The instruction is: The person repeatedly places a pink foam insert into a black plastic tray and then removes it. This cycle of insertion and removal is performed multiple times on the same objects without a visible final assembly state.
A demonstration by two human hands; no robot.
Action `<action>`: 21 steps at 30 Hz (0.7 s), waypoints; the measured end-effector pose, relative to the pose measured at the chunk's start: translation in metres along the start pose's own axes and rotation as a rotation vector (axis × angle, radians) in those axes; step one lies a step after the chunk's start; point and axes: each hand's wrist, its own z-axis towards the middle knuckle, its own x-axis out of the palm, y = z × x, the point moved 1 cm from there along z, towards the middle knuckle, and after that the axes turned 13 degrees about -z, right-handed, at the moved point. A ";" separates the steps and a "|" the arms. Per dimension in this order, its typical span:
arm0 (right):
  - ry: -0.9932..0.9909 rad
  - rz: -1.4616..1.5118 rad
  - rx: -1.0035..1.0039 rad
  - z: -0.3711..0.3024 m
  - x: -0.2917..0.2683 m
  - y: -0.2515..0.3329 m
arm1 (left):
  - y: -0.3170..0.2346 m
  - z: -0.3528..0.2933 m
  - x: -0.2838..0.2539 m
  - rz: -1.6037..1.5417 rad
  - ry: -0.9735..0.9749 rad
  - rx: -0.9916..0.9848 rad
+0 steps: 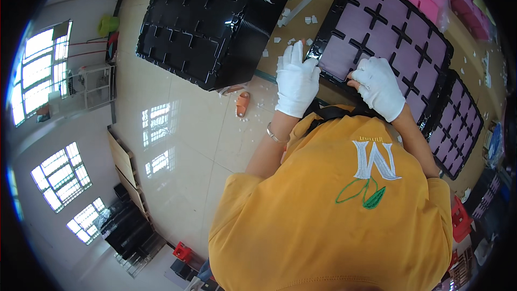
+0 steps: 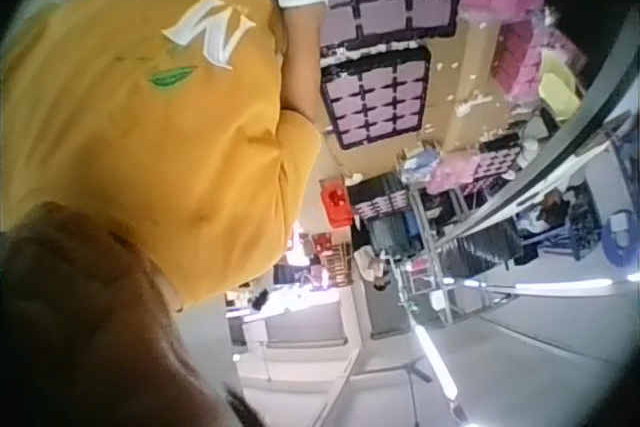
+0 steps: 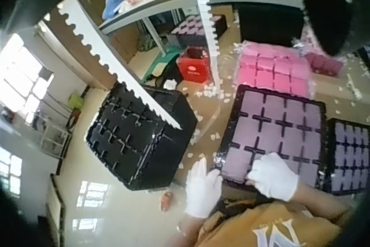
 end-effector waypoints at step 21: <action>-0.188 0.108 0.145 -0.083 -0.026 -0.032 | -0.015 0.005 0.045 0.292 -0.100 -0.437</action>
